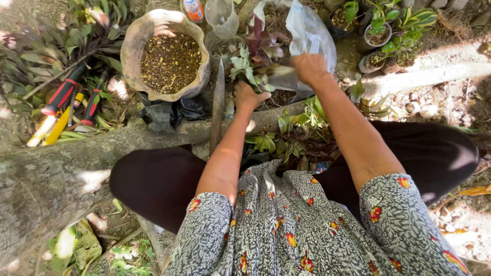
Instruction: The person puts soil into small plastic pots using a plastic bottle scoop and then plants seedlings into the pots.
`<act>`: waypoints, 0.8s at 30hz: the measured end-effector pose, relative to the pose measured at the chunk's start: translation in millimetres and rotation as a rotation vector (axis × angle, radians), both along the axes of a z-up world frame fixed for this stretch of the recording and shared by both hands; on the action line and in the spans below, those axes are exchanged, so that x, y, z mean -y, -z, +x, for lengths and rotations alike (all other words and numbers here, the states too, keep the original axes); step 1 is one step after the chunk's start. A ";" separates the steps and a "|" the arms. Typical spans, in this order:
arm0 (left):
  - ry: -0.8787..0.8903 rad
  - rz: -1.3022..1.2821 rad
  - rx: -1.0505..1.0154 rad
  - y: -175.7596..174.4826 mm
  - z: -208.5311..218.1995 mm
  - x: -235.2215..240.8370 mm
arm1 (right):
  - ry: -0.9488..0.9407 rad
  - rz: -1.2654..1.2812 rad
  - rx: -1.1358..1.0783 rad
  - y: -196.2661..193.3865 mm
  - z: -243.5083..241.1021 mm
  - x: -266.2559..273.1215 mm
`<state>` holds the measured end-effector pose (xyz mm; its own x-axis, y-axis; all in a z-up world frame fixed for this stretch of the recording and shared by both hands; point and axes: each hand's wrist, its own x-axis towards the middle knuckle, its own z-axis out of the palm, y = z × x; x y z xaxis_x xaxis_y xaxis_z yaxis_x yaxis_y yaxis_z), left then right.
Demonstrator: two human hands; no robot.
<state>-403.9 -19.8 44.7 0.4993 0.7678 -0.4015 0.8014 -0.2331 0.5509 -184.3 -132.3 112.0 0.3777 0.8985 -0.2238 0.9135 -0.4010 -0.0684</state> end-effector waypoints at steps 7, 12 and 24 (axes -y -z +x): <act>-0.079 0.096 0.308 -1.8 -29.9 9.4 | 0.003 0.359 0.051 -63.2 15.6 3.3; -0.017 0.060 0.297 -3.0 -31.9 -6.2 | -0.189 0.637 -0.019 -66.0 -9.6 -14.7; 0.038 0.246 0.467 -98.8 -18.9 -62.4 | -0.089 -0.294 -0.372 62.1 -74.1 3.0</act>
<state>-422.8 42.6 143.5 0.6115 0.7890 0.0605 0.4720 -0.4251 0.7724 -258.4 -135.3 49.8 0.1484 0.8019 -0.5788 0.8802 -0.3739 -0.2923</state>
